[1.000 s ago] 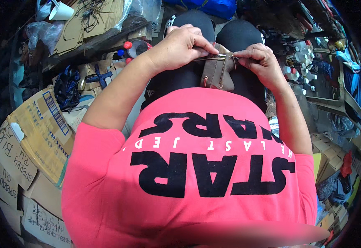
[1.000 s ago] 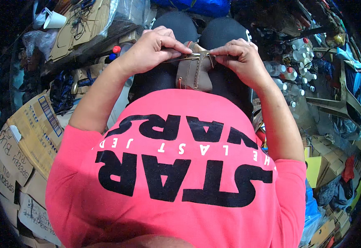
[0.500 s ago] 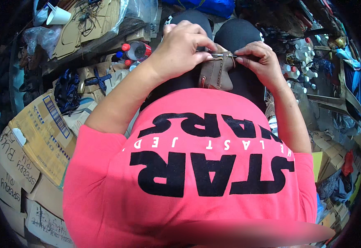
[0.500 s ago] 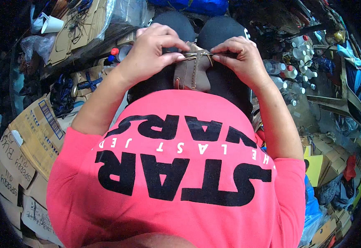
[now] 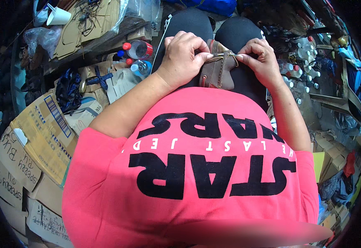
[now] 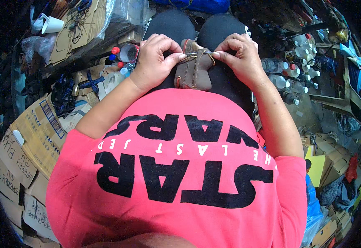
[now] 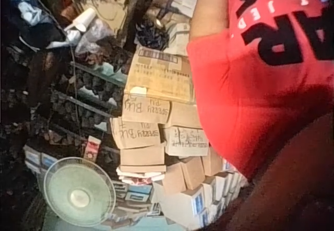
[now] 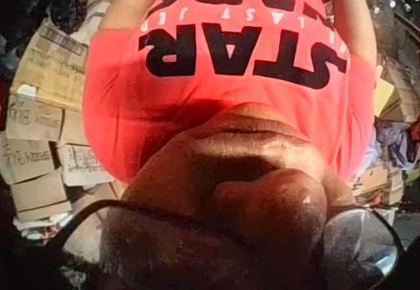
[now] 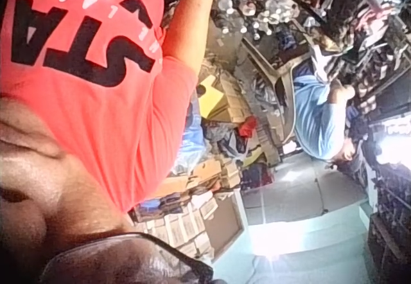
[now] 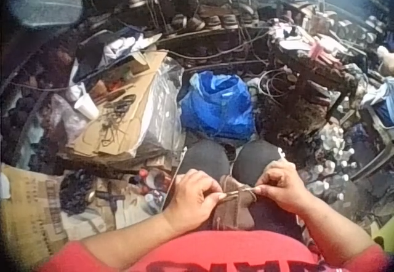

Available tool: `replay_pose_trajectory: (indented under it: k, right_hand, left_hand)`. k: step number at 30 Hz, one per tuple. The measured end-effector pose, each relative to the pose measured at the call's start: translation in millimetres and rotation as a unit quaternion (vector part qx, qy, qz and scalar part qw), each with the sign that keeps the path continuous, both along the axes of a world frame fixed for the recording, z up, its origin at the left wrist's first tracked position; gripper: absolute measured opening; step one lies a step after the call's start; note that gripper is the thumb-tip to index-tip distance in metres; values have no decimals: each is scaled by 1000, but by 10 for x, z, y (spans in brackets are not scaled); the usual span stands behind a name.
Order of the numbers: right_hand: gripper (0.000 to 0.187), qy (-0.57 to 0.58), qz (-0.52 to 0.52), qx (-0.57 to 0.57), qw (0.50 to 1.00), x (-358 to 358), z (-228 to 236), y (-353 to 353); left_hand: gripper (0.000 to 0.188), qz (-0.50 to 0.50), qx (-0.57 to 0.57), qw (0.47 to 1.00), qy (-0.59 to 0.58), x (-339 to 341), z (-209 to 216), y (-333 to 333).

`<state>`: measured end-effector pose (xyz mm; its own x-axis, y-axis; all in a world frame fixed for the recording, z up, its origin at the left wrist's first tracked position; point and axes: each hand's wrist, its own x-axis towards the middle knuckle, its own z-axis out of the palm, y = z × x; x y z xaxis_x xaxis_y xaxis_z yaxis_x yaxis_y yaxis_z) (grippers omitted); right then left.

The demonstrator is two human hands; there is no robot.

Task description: Stitching leather components of a shoe by hand using a needle and thread.

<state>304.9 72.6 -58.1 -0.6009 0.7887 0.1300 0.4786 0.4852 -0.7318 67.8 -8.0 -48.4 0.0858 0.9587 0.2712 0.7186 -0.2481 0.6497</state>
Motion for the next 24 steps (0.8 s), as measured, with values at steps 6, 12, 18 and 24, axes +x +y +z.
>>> replay_pose_trajectory:
  k: [6, 12, 18, 24]
  right_hand:
    - [14, 2, 0, 38, 999, -36, -36, -36]
    - [14, -22, 13, -11, 1000, -83, 2, -48]
    - [17, -50, 2, -40, 998, -148, 47, -9]
    - [16, 14, 45, -141, 989, -97, 85, 119]
  left_hand:
    - [14, 0, 18, 999, 46, 56, -26, -23]
    - [14, -18, 3, 999, 37, 122, -11, -17]
    - [15, -21, 16, 999, 42, 134, -22, 63]
    - [15, -64, 61, 994, -64, 82, -28, 205]
